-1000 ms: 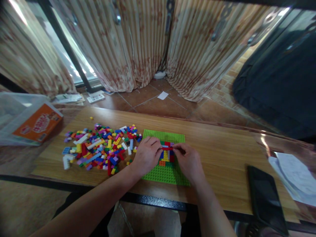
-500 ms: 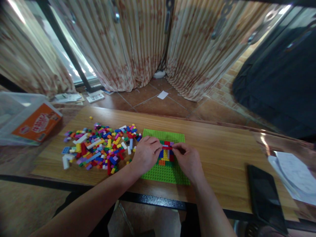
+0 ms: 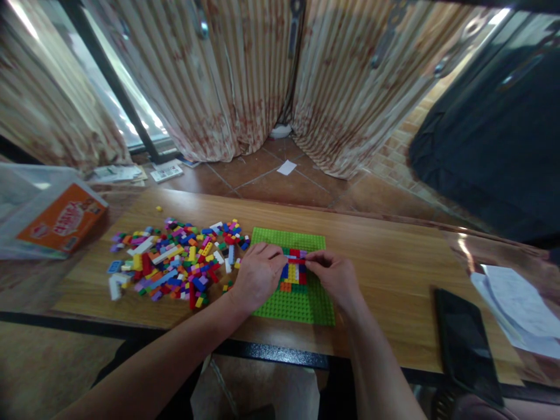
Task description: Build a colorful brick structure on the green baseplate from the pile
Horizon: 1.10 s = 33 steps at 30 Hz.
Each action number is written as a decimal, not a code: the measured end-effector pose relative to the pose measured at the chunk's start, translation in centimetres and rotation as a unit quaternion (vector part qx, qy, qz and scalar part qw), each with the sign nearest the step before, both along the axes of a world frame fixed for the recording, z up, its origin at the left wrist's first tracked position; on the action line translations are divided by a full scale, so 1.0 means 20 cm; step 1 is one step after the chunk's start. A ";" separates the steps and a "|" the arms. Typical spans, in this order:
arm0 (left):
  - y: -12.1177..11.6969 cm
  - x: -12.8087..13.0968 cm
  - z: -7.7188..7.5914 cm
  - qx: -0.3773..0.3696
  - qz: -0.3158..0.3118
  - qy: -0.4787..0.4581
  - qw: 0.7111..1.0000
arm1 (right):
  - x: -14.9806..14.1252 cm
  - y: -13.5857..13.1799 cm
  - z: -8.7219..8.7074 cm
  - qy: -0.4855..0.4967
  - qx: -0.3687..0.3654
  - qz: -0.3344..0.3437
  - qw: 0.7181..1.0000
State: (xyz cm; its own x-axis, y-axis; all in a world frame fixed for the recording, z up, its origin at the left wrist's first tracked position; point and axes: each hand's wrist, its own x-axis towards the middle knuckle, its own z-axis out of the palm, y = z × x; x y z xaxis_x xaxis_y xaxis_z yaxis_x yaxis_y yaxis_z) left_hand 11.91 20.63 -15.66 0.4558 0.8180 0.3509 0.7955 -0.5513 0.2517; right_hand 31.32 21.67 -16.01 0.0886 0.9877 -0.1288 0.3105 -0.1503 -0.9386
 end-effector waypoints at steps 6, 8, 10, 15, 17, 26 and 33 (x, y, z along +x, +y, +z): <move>0.01 0.00 -0.01 -0.001 -0.008 -0.001 1.000 | 0.02 0.01 0.01 0.008 -0.017 0.010 1.000; 0.01 0.00 -0.01 -0.004 -0.007 -0.006 1.000 | 0.03 0.02 0.01 0.002 -0.013 0.020 1.000; 0.02 -0.01 -0.02 -0.007 -0.009 -0.013 1.000 | 0.03 0.02 0.01 -0.002 -0.014 0.030 0.999; 0.03 -0.01 -0.02 -0.006 -0.015 -0.017 1.000 | 0.03 0.01 0.04 -0.020 -0.045 0.047 0.998; 0.03 -0.01 -0.02 -0.006 -0.016 -0.016 1.000 | 0.03 0.01 0.05 -0.024 -0.053 0.051 0.997; 0.02 0.00 -0.02 -0.005 -0.013 -0.011 1.000 | 0.04 0.02 0.05 -0.037 -0.031 0.070 0.996; 0.01 0.00 -0.01 -0.012 -0.002 0.002 1.000 | 0.04 0.03 0.05 -0.056 -0.037 0.079 0.995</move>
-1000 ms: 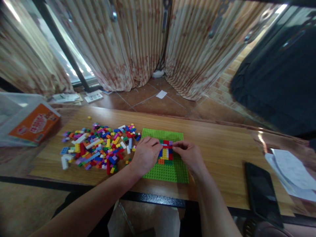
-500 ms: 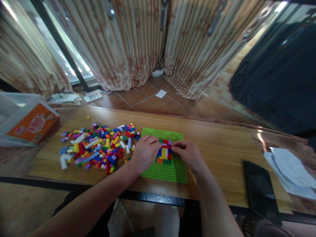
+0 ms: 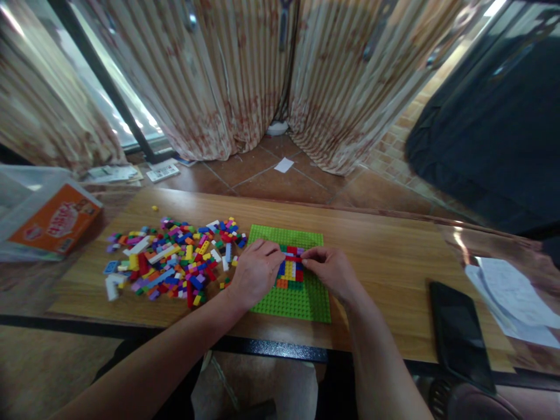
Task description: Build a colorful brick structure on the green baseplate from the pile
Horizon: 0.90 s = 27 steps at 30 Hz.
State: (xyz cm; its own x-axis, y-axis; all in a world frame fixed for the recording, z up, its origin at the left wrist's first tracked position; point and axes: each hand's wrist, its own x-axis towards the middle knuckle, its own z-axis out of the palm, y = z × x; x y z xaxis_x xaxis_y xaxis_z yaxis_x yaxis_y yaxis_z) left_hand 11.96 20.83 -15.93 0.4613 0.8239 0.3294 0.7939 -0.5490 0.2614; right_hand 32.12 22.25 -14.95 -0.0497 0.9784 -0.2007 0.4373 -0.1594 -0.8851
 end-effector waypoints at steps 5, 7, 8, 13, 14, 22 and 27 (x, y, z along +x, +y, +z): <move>0.00 0.00 0.00 0.000 -0.002 -0.009 1.000 | -0.01 0.00 0.00 -0.001 0.007 -0.005 1.000; 0.00 0.00 0.00 -0.004 -0.003 -0.013 1.000 | -0.01 0.00 0.00 -0.001 0.006 -0.010 1.000; 0.00 0.00 0.00 -0.005 -0.004 -0.015 1.000 | -0.01 0.00 0.00 -0.003 0.005 -0.011 1.000; 0.00 0.00 0.00 -0.007 0.001 -0.016 1.000 | -0.01 0.00 0.00 -0.005 0.004 -0.002 1.000; 0.00 0.00 0.00 -0.007 0.001 -0.017 1.000 | -0.01 0.00 0.00 -0.006 0.004 0.001 1.000; 0.00 0.00 0.00 -0.012 -0.005 -0.032 0.999 | -0.01 -0.01 0.00 -0.015 0.005 0.008 1.000; 0.00 0.00 0.00 -0.007 -0.002 -0.035 0.999 | -0.01 -0.01 0.01 -0.027 0.010 0.008 1.000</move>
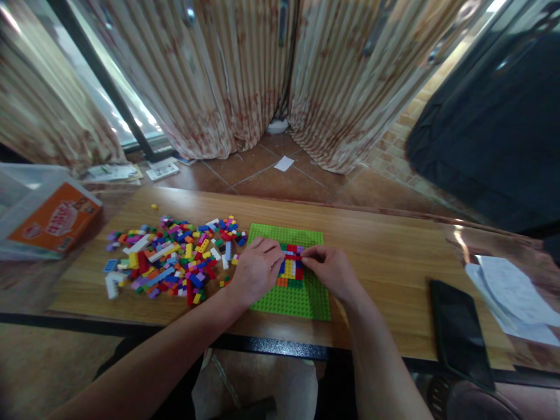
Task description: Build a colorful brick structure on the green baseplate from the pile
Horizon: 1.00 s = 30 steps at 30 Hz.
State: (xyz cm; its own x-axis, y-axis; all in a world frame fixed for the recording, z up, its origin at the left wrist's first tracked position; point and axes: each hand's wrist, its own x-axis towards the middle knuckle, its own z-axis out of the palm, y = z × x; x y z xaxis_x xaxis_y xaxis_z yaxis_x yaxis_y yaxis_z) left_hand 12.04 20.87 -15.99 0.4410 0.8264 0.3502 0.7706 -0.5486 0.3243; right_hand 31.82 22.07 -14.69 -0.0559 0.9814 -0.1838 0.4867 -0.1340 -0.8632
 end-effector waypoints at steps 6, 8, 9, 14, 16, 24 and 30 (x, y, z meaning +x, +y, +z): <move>0.00 0.00 0.00 -0.006 -0.001 0.001 1.000 | 0.00 0.00 0.00 -0.020 0.006 -0.001 1.000; 0.00 0.00 0.00 -0.006 0.000 0.002 1.000 | 0.01 0.00 -0.01 -0.022 0.011 0.000 1.000; 0.01 0.00 0.00 -0.006 0.001 0.002 1.000 | 0.01 0.00 -0.01 -0.020 0.012 0.001 1.000; 0.01 0.01 0.00 -0.006 0.010 0.006 1.000 | 0.01 0.00 -0.02 -0.018 0.007 0.002 1.000; 0.01 0.01 0.00 -0.007 0.007 0.009 1.000 | 0.01 0.00 -0.02 -0.021 0.011 0.005 1.000; 0.01 0.01 0.00 -0.020 0.011 0.005 1.000 | 0.01 0.00 -0.03 -0.013 0.017 0.000 1.000; 0.01 0.02 0.01 -0.023 0.016 0.004 1.000 | 0.01 0.00 -0.03 -0.018 0.023 -0.008 1.000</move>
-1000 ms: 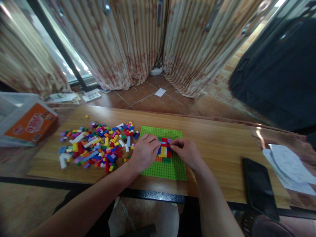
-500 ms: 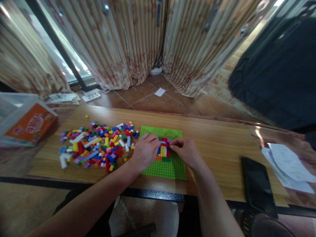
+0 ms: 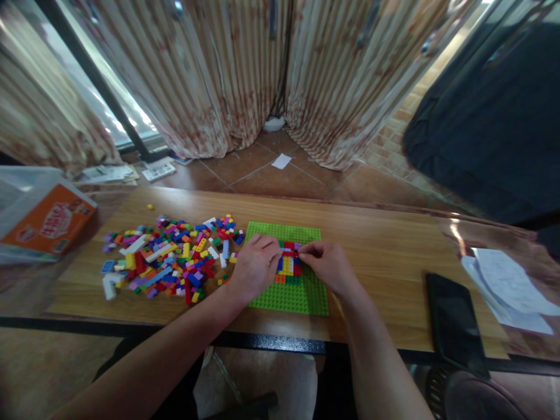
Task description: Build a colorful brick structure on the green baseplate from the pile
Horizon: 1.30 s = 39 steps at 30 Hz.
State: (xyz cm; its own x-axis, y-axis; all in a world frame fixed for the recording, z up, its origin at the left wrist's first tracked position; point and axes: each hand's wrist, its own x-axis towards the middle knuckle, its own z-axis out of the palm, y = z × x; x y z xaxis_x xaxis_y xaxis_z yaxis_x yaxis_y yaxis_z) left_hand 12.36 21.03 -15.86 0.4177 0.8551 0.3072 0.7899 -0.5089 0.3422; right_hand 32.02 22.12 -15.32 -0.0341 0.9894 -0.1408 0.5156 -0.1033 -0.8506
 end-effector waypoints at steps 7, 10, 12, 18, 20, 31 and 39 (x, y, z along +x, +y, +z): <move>0.00 0.00 0.01 -0.001 -0.001 0.008 1.000 | 0.00 0.00 0.00 0.003 0.009 0.004 1.000; 0.00 0.01 0.01 0.007 -0.002 0.008 1.000 | 0.00 0.00 -0.01 0.002 0.013 0.001 1.000; 0.00 0.01 0.00 0.013 -0.001 0.004 1.000 | -0.01 0.00 -0.01 0.005 0.014 -0.002 1.000; 0.00 0.01 -0.01 0.025 0.001 0.002 1.000 | -0.02 0.00 0.00 0.011 0.012 -0.007 1.000; 0.01 0.01 -0.01 0.028 0.002 0.003 1.000 | -0.02 -0.01 0.00 0.014 0.014 -0.009 1.000; 0.00 0.02 0.00 0.036 0.002 0.021 0.999 | -0.03 -0.01 0.00 0.011 0.031 -0.012 0.999; -0.01 0.01 -0.03 0.043 -0.009 0.010 0.999 | -0.02 0.00 -0.03 0.013 0.037 0.002 0.999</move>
State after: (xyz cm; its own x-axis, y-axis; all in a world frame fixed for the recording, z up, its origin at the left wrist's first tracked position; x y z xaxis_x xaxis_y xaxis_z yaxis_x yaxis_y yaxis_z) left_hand 12.60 20.89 -16.45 0.4390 0.8189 0.3698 0.7872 -0.5489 0.2810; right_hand 31.55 22.09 -15.94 -0.0415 0.9969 -0.0663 0.4935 -0.0373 -0.8690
